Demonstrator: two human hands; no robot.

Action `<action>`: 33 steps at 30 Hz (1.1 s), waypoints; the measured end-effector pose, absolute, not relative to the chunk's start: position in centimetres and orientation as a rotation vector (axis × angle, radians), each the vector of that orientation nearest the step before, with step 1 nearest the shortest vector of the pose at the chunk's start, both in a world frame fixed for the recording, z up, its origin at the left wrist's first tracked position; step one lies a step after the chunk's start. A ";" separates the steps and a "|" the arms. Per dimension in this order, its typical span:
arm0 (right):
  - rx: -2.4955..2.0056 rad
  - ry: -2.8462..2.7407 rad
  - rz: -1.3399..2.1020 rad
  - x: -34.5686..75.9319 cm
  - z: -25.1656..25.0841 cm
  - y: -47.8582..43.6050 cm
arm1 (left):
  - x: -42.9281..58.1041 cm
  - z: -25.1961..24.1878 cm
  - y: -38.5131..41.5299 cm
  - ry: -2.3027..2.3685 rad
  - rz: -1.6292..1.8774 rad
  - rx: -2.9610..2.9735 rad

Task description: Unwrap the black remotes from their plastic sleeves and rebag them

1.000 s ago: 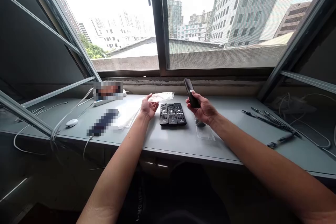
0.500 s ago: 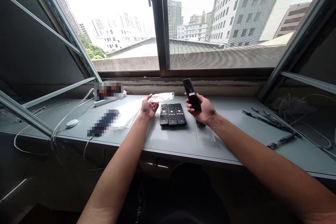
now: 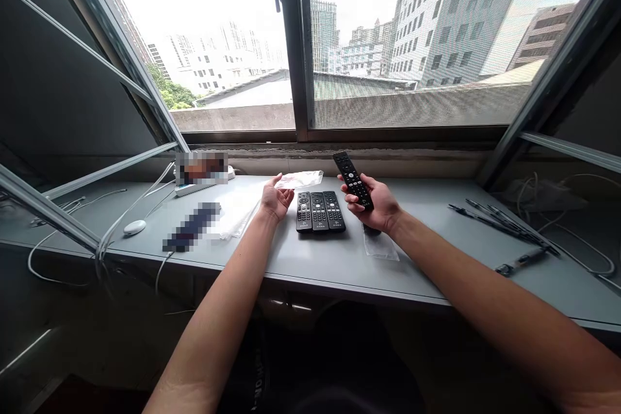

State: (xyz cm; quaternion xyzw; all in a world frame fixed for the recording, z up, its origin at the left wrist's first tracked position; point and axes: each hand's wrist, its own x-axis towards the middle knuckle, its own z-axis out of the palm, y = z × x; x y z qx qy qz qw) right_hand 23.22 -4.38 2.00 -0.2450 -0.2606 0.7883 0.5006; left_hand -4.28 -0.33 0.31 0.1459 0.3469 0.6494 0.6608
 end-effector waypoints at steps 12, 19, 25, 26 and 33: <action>-0.731 -0.610 1.845 23.4 2.1 -4.3 | -4.4 0.3 -0.3 0.811 1.468 0.416; -0.629 -0.613 1.904 23.0 1.9 -4.5 | -4.4 0.0 -0.1 0.815 1.467 0.440; -0.677 -0.620 1.861 23.0 2.5 -4.8 | -4.3 0.1 -0.1 0.818 1.473 0.424; -0.696 -0.621 1.859 22.9 2.6 -4.9 | -4.3 0.2 -0.2 0.820 1.471 0.425; -0.617 -0.641 1.928 23.1 2.6 -4.9 | -4.3 0.3 -0.3 0.810 1.472 0.406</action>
